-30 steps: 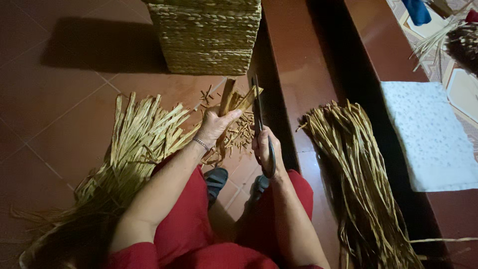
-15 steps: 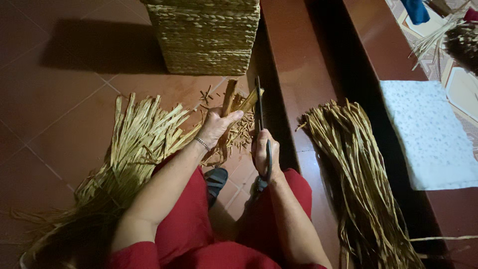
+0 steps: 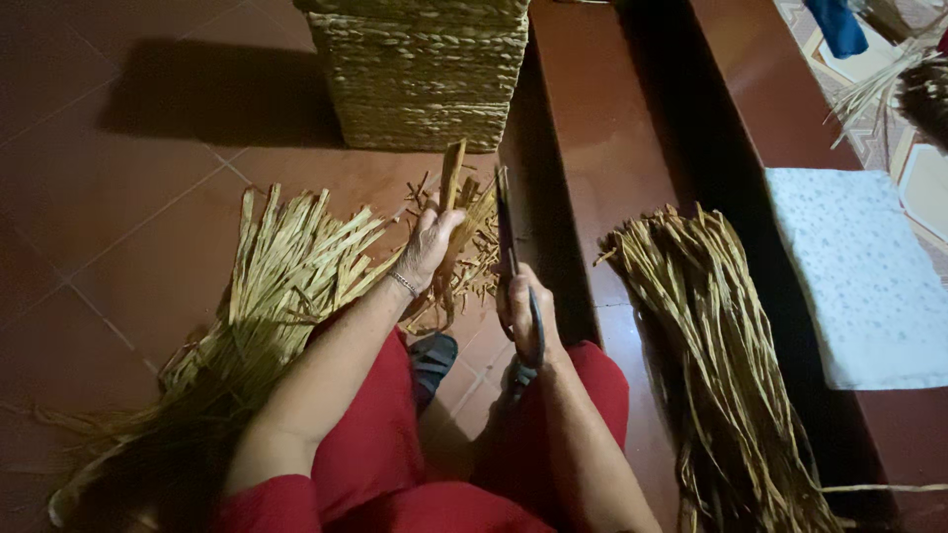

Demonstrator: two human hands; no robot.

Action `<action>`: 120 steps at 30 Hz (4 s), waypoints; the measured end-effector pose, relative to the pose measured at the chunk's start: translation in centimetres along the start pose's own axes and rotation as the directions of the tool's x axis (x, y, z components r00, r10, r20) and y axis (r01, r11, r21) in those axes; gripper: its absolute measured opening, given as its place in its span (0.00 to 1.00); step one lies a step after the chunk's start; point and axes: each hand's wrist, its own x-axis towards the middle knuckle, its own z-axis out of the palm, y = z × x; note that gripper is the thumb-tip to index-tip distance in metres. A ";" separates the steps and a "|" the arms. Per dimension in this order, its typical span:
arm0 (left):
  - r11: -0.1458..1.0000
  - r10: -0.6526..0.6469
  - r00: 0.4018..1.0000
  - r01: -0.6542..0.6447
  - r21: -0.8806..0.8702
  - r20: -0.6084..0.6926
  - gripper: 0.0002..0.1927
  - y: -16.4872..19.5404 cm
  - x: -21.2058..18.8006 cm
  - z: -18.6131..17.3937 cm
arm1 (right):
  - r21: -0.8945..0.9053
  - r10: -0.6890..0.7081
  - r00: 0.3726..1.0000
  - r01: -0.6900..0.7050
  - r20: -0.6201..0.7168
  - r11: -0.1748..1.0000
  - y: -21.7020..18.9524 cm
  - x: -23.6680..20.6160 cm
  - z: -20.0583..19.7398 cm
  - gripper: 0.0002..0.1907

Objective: The person sits on the floor and trims dried palm-like leaves with scissors, cutting off ends and splitting strips, placing the trimmed pieces aside while preparing material near woven baskets.

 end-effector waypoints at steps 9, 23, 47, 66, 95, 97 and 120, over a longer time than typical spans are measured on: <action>0.989 0.037 0.994 -0.023 0.143 -0.100 0.14 -0.2 -0.1 0.1 | -0.217 0.045 0.999 -0.039 0.022 0.975 1.8 0.8 0.5 0.38; 0.994 -0.035 0.999 0.034 0.103 0.011 0.13 0.4 -1.1 1.2 | -0.302 0.058 0.987 -0.101 -0.150 0.948 0.9 0.6 1.3 0.29; 0.943 -0.098 0.992 0.069 0.325 0.073 0.15 0.4 -1.6 2.5 | -0.415 -0.163 0.979 0.098 -0.124 0.904 1.4 0.8 0.3 0.32; 0.891 0.001 0.975 -0.102 0.443 0.222 0.14 -0.6 -1.7 2.4 | -0.547 -0.173 0.963 0.033 -0.207 0.837 1.0 0.6 0.2 0.21; 0.984 -0.027 0.960 -0.023 0.175 0.279 0.14 -1.0 -2.4 3.3 | 0.271 -0.037 0.899 0.171 -0.437 0.947 0.4 2.7 -0.2 0.25; 0.995 -0.066 0.959 0.042 0.092 0.275 0.14 -0.8 -2.5 3.2 | 0.080 -0.127 0.882 0.182 -0.454 0.980 0.2 2.3 0.3 0.22; 0.991 -0.099 0.978 0.081 0.104 0.184 0.10 -0.2 -2.1 2.7 | 0.200 -0.070 0.887 0.179 -0.456 0.963 -0.1 2.9 0.0 0.24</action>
